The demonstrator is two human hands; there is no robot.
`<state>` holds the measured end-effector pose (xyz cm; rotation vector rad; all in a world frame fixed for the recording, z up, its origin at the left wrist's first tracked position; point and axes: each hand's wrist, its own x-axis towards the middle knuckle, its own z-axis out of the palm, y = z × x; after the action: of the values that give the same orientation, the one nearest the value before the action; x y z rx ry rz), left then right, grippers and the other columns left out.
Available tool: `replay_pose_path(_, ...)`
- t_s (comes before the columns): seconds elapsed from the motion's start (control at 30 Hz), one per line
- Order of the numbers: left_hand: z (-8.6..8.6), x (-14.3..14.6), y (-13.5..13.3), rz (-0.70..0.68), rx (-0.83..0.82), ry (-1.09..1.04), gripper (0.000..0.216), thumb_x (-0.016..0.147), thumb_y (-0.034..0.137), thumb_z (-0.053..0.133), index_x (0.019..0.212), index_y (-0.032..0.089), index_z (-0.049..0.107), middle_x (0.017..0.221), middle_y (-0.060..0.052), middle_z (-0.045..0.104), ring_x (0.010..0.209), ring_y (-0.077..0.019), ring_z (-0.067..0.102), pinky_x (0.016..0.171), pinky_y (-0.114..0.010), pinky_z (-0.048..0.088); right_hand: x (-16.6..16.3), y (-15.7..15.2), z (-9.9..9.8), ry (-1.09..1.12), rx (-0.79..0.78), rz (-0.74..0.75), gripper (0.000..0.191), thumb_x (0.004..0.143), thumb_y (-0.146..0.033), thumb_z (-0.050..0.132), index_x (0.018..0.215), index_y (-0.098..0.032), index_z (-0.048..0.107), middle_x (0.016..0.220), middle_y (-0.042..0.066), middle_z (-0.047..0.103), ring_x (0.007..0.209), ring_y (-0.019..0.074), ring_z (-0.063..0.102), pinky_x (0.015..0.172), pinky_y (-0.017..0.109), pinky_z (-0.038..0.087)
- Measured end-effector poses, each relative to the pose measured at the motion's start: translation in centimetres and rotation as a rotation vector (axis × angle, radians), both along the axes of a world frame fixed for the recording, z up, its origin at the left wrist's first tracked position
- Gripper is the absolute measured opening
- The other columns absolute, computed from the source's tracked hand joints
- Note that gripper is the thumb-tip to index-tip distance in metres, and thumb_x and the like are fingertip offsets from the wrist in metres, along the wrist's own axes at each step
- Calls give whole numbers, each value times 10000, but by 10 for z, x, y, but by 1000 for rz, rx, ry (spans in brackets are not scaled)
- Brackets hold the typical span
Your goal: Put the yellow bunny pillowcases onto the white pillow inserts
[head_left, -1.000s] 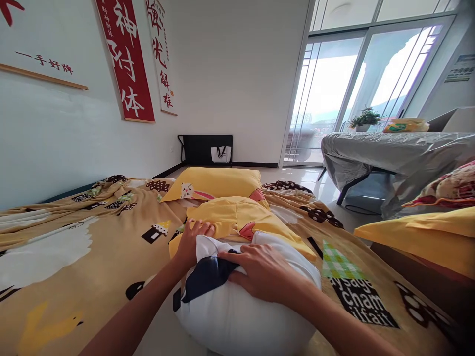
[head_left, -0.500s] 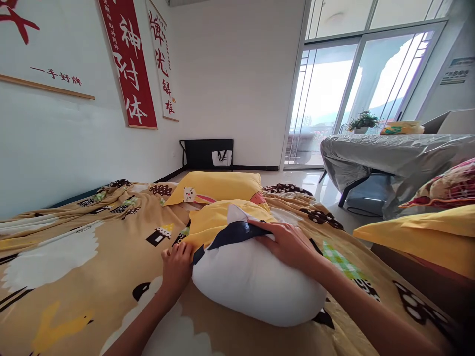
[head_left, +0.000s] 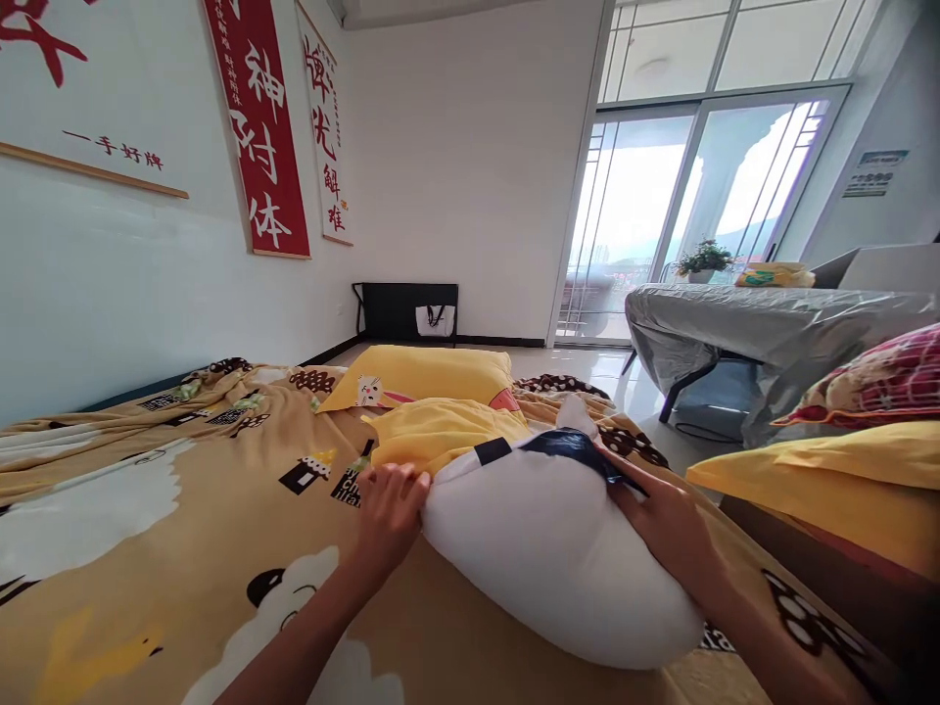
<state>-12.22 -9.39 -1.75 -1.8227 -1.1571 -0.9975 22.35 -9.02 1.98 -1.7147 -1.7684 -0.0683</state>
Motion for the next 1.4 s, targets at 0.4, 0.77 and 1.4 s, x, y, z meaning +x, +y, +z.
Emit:
replay_pose_path(0.4, 67, 40, 41, -158, -541, 171, 127, 827, 198, 523, 815, 169, 646, 799, -71, 666, 753, -218, 589, 661, -333, 378, -94, -42, 14, -579, -55, 402, 571, 888, -183, 396, 1422, -383, 386, 1025, 72, 681, 825, 202, 658, 639, 273, 456)
replay_pose_path(0.77, 71, 36, 31, -142, -744, -333, 97, 718, 150, 538, 784, 206, 582, 599, 21, 553, 598, -148, 503, 572, -250, 313, -146, 3, 52, -617, -305, 443, 431, 854, -150, 372, 1168, -260, 647, 908, 105, 718, 847, 261, 671, 679, 334, 449)
replay_pose_path(1.4, 58, -17, 18, -515, -1391, -518, 533, 739, 495, 576, 1161, 170, 586, 1210, -73, 617, 1141, -271, 531, 938, -317, 428, -102, 3, 40, -511, -278, 205, 561, 850, -183, 345, 1364, -364, 477, 1015, 86, 695, 879, 287, 651, 707, 374, 444)
